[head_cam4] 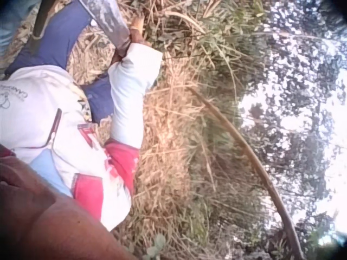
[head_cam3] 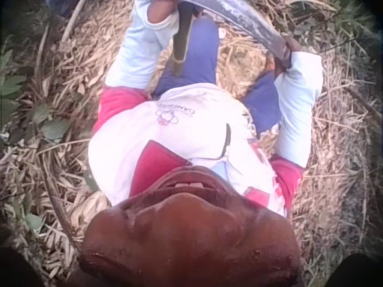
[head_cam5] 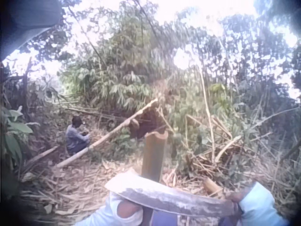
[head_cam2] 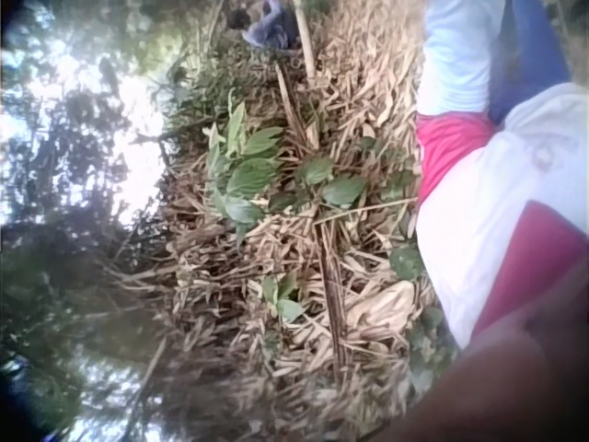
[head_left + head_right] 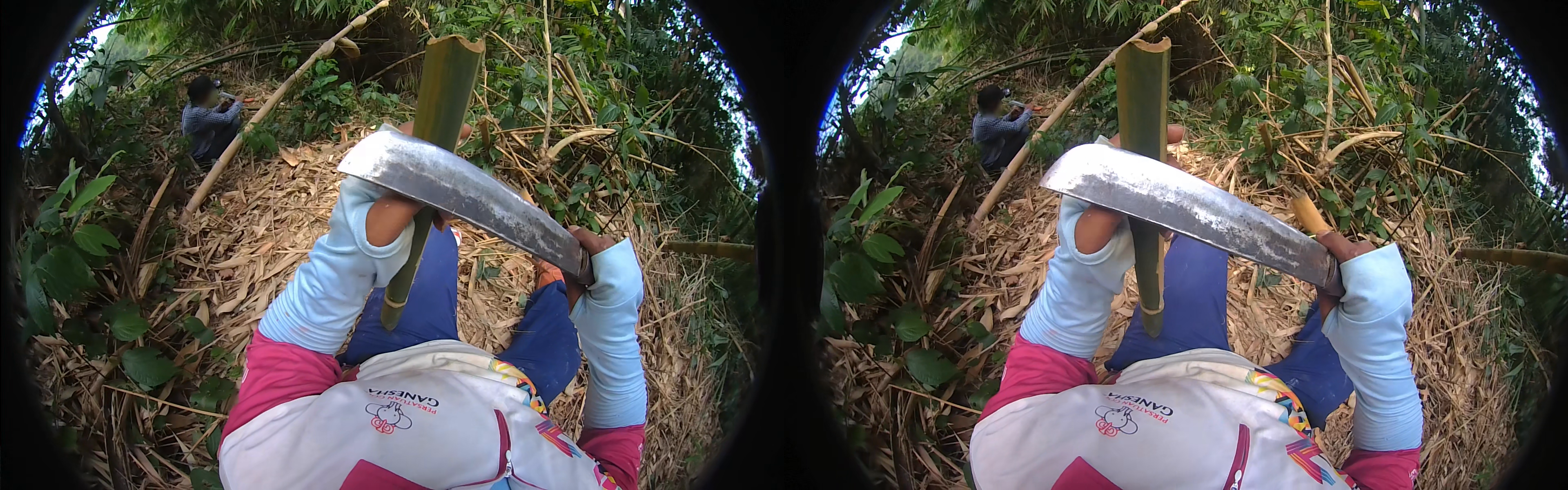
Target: The person sits on the ground in a bamboo grove and uses a large machete to split a long bamboo pole into thin strips. They hold the bamboo vertically and repeatedly strike it with the machete to separate the material.
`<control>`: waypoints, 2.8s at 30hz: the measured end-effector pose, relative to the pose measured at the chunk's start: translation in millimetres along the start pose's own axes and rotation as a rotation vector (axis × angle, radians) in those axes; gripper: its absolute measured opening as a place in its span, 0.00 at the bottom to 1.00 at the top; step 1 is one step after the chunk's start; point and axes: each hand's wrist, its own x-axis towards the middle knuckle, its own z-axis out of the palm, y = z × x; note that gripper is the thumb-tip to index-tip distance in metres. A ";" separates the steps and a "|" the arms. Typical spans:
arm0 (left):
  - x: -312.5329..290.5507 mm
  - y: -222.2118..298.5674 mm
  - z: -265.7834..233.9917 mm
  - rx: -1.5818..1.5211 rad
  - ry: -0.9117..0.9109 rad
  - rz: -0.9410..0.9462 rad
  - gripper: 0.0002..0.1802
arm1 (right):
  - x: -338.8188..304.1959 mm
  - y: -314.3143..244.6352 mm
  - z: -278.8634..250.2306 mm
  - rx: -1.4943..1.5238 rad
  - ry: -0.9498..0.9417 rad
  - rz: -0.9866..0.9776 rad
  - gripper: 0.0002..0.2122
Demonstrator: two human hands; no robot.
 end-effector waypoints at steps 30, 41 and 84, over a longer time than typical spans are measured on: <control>-4.8 -4.9 37.9 0.314 -0.011 -0.031 0.51 | 74.4 -33.4 -1.9 -0.299 0.070 -0.361 0.17; -11.9 -15.0 32.0 0.404 0.043 0.050 0.50 | 77.4 -36.4 4.4 -0.315 0.051 -0.385 0.21; -20.4 -17.5 25.5 0.446 0.069 0.078 0.53 | 78.3 -48.0 0.9 -0.242 -0.028 -0.364 0.19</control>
